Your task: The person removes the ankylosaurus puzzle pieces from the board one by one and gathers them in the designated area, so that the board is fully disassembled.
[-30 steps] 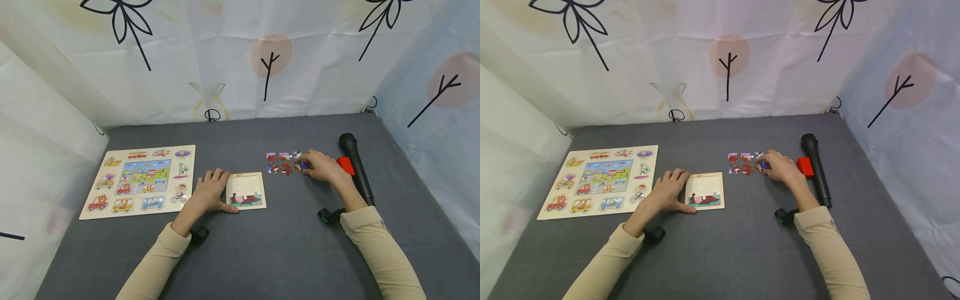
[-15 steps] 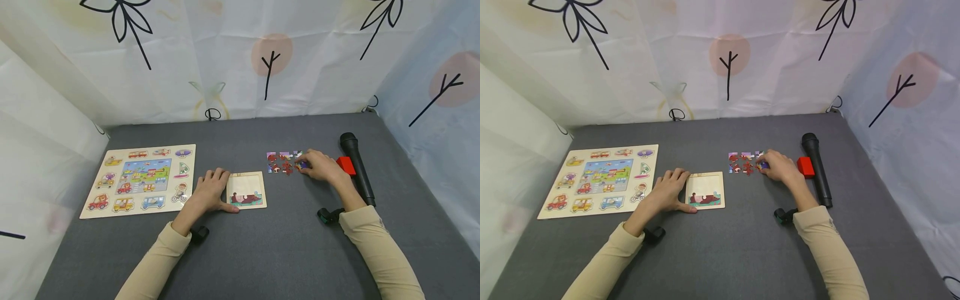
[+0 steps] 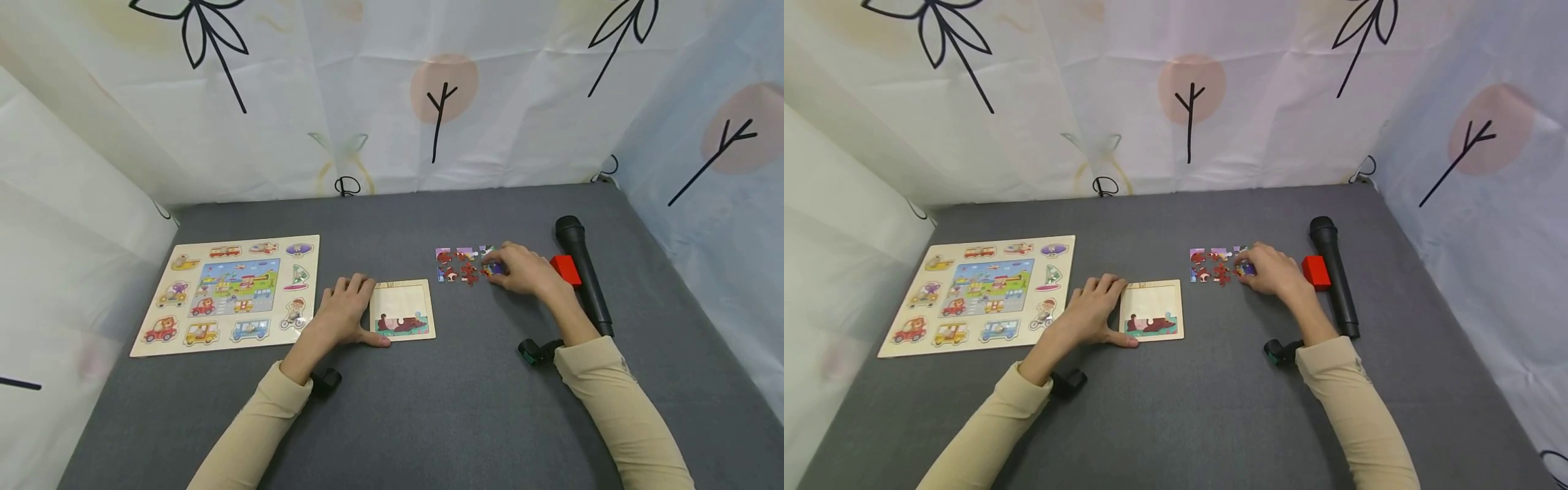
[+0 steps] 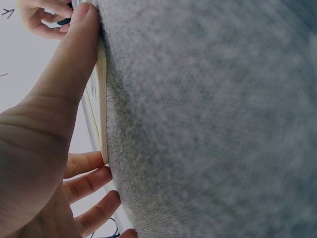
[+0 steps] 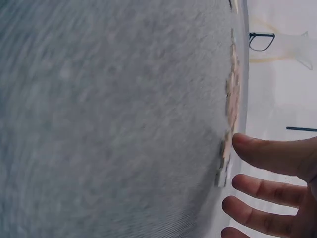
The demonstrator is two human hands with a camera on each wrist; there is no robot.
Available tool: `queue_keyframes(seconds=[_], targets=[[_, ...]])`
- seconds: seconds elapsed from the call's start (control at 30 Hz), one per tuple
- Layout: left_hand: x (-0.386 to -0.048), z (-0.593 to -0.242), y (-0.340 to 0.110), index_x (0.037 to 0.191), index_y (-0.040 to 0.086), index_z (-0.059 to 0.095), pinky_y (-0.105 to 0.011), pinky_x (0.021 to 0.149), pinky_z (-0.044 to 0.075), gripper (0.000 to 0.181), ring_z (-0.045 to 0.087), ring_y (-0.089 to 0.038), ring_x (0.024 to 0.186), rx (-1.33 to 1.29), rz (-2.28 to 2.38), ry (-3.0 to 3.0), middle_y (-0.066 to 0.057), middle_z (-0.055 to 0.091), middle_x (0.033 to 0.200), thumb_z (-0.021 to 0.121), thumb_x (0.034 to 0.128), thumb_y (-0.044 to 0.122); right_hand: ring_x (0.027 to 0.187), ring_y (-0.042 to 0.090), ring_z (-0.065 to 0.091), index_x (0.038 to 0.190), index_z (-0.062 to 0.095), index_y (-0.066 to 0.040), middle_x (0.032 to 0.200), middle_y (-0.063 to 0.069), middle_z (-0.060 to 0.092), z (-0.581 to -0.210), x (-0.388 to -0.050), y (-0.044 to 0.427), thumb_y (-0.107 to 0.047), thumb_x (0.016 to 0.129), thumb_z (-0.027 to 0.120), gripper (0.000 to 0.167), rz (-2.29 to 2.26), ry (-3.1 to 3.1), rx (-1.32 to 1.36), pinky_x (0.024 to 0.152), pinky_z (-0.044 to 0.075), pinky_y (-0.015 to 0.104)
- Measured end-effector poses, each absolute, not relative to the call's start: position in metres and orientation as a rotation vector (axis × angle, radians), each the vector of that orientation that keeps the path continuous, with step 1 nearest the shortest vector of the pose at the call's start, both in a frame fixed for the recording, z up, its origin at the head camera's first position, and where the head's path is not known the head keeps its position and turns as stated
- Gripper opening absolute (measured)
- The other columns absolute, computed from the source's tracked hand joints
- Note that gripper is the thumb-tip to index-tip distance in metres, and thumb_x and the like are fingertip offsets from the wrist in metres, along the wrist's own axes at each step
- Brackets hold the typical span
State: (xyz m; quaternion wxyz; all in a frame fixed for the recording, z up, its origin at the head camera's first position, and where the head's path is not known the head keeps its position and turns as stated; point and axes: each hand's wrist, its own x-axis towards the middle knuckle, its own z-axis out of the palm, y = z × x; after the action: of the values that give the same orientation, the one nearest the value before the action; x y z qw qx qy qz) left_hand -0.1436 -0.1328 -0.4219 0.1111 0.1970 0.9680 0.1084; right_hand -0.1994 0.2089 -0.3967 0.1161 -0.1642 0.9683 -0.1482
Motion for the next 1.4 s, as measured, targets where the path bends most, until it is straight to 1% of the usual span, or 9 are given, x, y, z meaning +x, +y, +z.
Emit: queue_keyframes(seconds=[0.27, 0.37, 0.53, 0.67, 0.77, 0.9, 1.07, 1.3, 1.4], targets=[[-0.144, -0.422, -0.133, 0.149, 0.009, 0.044, -0.060, 0.102, 0.041, 0.111, 0.043, -0.040, 0.133, 0.586, 0.317, 2.848, -0.014, 0.046, 0.147, 0.088, 0.0648, 0.066, 0.103, 0.034, 0.062, 0.132, 0.069, -0.008, 0.127, 0.024, 0.063, -0.386, -0.192, 0.193, -0.019, 0.094, 0.074, 0.040, -0.482, 2.827, -0.540, 0.083, 0.052, 0.058], [-0.144, -0.422, -0.133, 0.149, 0.009, 0.044, -0.059, 0.102, 0.041, 0.111, 0.044, -0.040, 0.132, 0.586, 0.317, 2.849, -0.014, 0.046, 0.147, 0.089, 0.0647, 0.066, 0.099, 0.031, 0.061, 0.133, 0.068, -0.009, 0.125, 0.023, 0.063, -0.382, -0.189, 0.185, -0.020, 0.094, 0.074, 0.041, -0.517, 2.813, -0.568, 0.078, 0.052, 0.050], [-0.145, -0.423, -0.133, 0.149, 0.009, 0.044, -0.059, 0.102, 0.041, 0.111, 0.043, -0.041, 0.132, 0.585, 0.311, 2.842, -0.014, 0.045, 0.148, 0.089, 0.0653, 0.066, 0.083, 0.020, 0.054, 0.134, 0.067, -0.009, 0.108, 0.016, 0.063, -0.375, -0.184, 0.171, -0.019, 0.093, 0.075, 0.043, -0.578, 2.777, -0.645, 0.065, 0.040, 0.031], [-0.145, -0.422, -0.132, 0.149, 0.009, 0.044, -0.060, 0.103, 0.040, 0.110, 0.043, -0.041, 0.133, 0.583, 0.304, 2.841, -0.014, 0.045, 0.148, 0.088, 0.0654, 0.066, 0.081, 0.021, 0.054, 0.134, 0.067, -0.009, 0.108, 0.017, 0.063, -0.371, -0.179, 0.160, -0.018, 0.093, 0.075, 0.043, -0.622, 2.746, -0.729, 0.064, 0.038, 0.030], [-0.145, -0.421, -0.132, 0.149, 0.009, 0.045, -0.060, 0.102, 0.041, 0.110, 0.043, -0.041, 0.133, 0.586, 0.297, 2.845, -0.014, 0.045, 0.148, 0.088, 0.0653, 0.067, 0.084, 0.024, 0.059, 0.134, 0.067, -0.008, 0.112, 0.017, 0.064, -0.369, -0.176, 0.152, -0.018, 0.093, 0.074, 0.043, -0.661, 2.728, -0.783, 0.066, 0.044, 0.031], [-0.145, -0.422, -0.132, 0.149, 0.009, 0.045, -0.059, 0.102, 0.041, 0.111, 0.043, -0.041, 0.133, 0.590, 0.287, 2.850, -0.014, 0.045, 0.147, 0.087, 0.0652, 0.068, 0.095, 0.028, 0.064, 0.133, 0.067, -0.005, 0.123, 0.018, 0.066, -0.368, -0.174, 0.143, -0.017, 0.094, 0.073, 0.041, -0.666, 2.722, -0.850, 0.078, 0.054, 0.038], [-0.145, -0.422, -0.132, 0.148, 0.009, 0.045, -0.060, 0.102, 0.041, 0.110, 0.044, -0.042, 0.132, 0.586, 0.285, 2.848, -0.014, 0.045, 0.147, 0.087, 0.0654, 0.068, 0.097, 0.029, 0.067, 0.130, 0.068, -0.003, 0.125, 0.016, 0.069, -0.369, -0.170, 0.130, -0.016, 0.093, 0.074, 0.040, -0.674, 2.713, -0.924, 0.087, 0.054, 0.044], [-0.146, -0.423, -0.133, 0.149, 0.009, 0.044, -0.061, 0.102, 0.041, 0.111, 0.043, -0.042, 0.132, 0.585, 0.278, 2.838, -0.014, 0.044, 0.148, 0.087, 0.0657, 0.069, 0.089, 0.028, 0.063, 0.132, 0.068, -0.008, 0.119, 0.013, 0.067, -0.374, -0.162, 0.108, -0.022, 0.093, 0.076, 0.042, -0.687, 2.639, -0.947, 0.071, 0.049, 0.031], [-0.145, -0.423, -0.132, 0.149, 0.008, 0.045, -0.061, 0.101, 0.041, 0.111, 0.044, -0.042, 0.130, 0.587, 0.280, 2.842, -0.015, 0.045, 0.147, 0.087, 0.0656, 0.069, 0.091, 0.026, 0.065, 0.132, 0.068, -0.009, 0.119, 0.011, 0.066, -0.378, -0.159, 0.100, -0.024, 0.094, 0.075, 0.041, -0.685, 2.609, -0.958, 0.071, 0.050, 0.028]])
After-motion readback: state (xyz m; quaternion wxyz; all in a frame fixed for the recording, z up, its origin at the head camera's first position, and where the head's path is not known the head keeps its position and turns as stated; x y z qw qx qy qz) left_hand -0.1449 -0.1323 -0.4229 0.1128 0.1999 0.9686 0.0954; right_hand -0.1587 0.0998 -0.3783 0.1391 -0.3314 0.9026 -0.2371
